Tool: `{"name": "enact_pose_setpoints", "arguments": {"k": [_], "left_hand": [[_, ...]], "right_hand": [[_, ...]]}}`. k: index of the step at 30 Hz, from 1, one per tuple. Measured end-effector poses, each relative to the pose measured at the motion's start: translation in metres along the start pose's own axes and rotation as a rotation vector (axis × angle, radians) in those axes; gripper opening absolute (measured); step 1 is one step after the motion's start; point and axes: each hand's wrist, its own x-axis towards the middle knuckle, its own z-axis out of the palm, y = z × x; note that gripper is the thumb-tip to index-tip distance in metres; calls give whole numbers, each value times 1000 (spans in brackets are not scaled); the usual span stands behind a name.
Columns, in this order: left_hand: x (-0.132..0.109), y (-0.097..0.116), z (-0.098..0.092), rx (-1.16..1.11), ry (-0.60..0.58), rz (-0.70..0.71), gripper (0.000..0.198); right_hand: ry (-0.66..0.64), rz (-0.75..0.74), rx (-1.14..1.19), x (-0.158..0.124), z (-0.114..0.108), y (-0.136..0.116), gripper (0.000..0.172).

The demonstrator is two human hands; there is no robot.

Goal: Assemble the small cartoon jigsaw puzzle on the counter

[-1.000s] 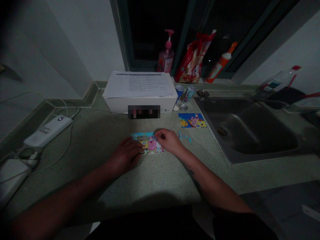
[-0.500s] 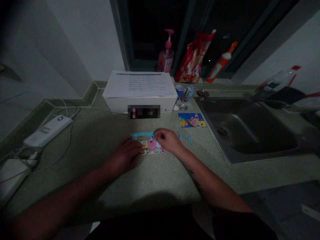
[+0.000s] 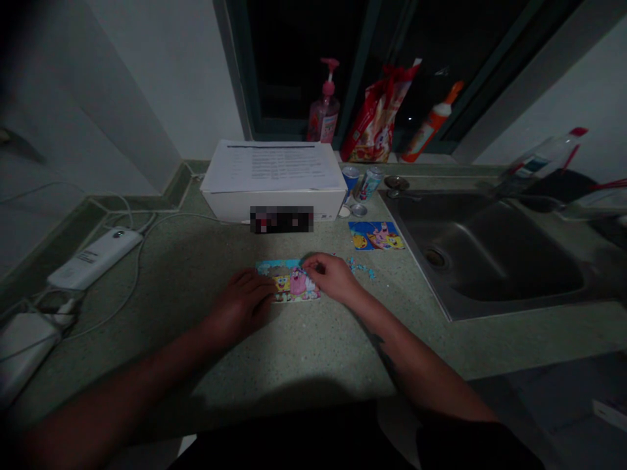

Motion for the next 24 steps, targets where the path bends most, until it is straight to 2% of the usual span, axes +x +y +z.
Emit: {"name": "enact_pose_setpoints", "arguments": {"k": [3, 8, 15, 19, 24], "left_hand": [[2, 0, -3, 36, 50, -36, 13], [3, 1, -7, 46, 85, -67, 12], [3, 1, -5, -28, 134, 0, 12], [0, 0, 0, -65, 116, 13, 16], [-1, -2, 2, -78, 111, 36, 12]], "right_hand": [[-37, -6, 63, -4, 3, -3, 20], [-30, -43, 138, -9, 13, -10, 18], [-90, -15, 259, -15, 27, -20, 16], [-138, -17, 325, -17, 30, -26, 18], [-181, -13, 341, -19, 31, -28, 19]]}}
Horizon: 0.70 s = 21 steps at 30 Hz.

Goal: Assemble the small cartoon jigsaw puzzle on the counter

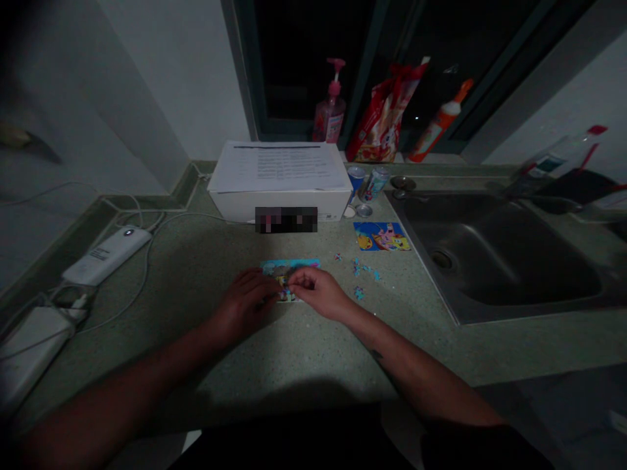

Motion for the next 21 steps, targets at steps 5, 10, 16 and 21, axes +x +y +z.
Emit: {"name": "enact_pose_setpoints", "arguments": {"k": [5, 10, 16, 21], "left_hand": [[1, 0, -2, -7, -7, 36, 12], [2, 2, -4, -3, -2, 49, 11], [4, 6, -7, -6, 7, 44, 9], [5, 7, -9, 0, 47, 49, 9]], "right_hand": [[-17, 5, 5, -1, 0, 2, 20], [-24, 12, -5, -1, 0, 1, 20], [-7, 7, -1, -2, 0, 0, 13], [0, -5, 26, -2, 2, -1, 13]]}}
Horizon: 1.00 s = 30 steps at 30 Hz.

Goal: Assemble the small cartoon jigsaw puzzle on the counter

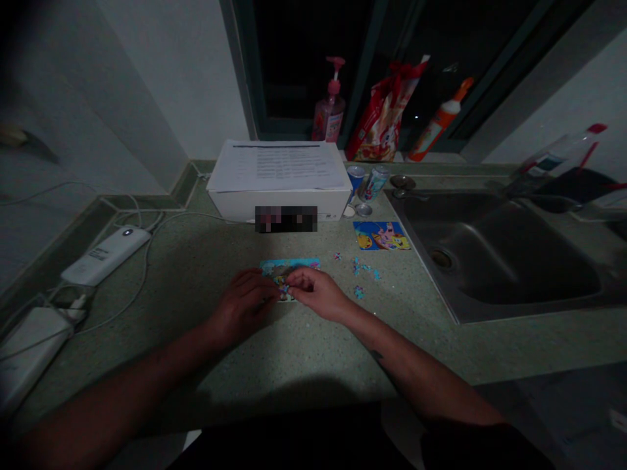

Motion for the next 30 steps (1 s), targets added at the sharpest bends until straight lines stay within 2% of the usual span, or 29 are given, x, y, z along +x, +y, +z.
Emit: {"name": "enact_pose_setpoints", "arguments": {"k": [9, 22, 30], "left_hand": [[0, -1, 1, -41, -54, 43, 9], [1, 0, 1, -21, -33, 63, 7], [1, 0, 1, -13, -17, 62, 5]], "right_hand": [[2, 14, -34, -1, -1, -1, 13], [-50, -15, -31, -3, -4, -5, 19], [-13, 5, 28, -2, -1, -3, 19]]}}
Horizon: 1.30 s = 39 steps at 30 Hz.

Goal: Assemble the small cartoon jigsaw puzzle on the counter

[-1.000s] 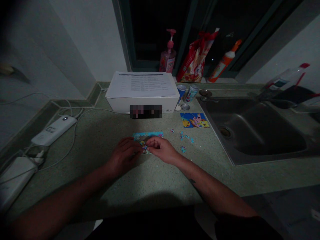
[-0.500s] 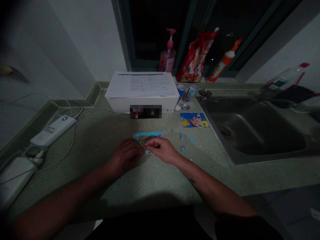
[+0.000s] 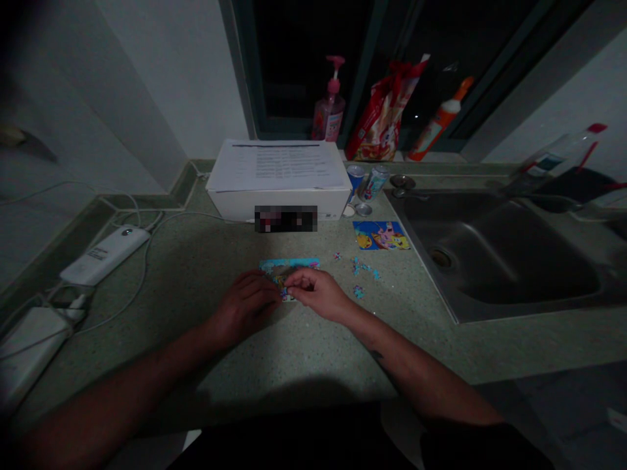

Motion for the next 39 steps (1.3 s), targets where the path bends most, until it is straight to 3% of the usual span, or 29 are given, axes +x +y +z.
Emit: {"name": "enact_pose_setpoints", "arguments": {"k": [13, 16, 19, 22, 29, 36, 39], "left_hand": [[0, -2, 1, -24, 32, 5, 4], [-1, -3, 2, -14, 51, -25, 6], [-3, -5, 3, -7, 62, -51, 8], [-4, -5, 2, 2, 59, -47, 8], [-2, -3, 0, -4, 51, -53, 8], [-3, -4, 3, -13, 51, -38, 7], [-3, -4, 4, -6, 52, -95, 13]], "right_hand": [[-3, -63, -89, -1, 2, 6, 16], [26, -213, -240, -4, 0, 4, 13], [42, -421, -368, -5, -2, 2, 22], [70, -525, -453, -5, -2, 2, 25], [85, -555, -552, -5, -2, 0, 31], [109, -614, -602, -4, -3, 0, 23], [145, -627, -624, -1, -7, 1, 22]]}}
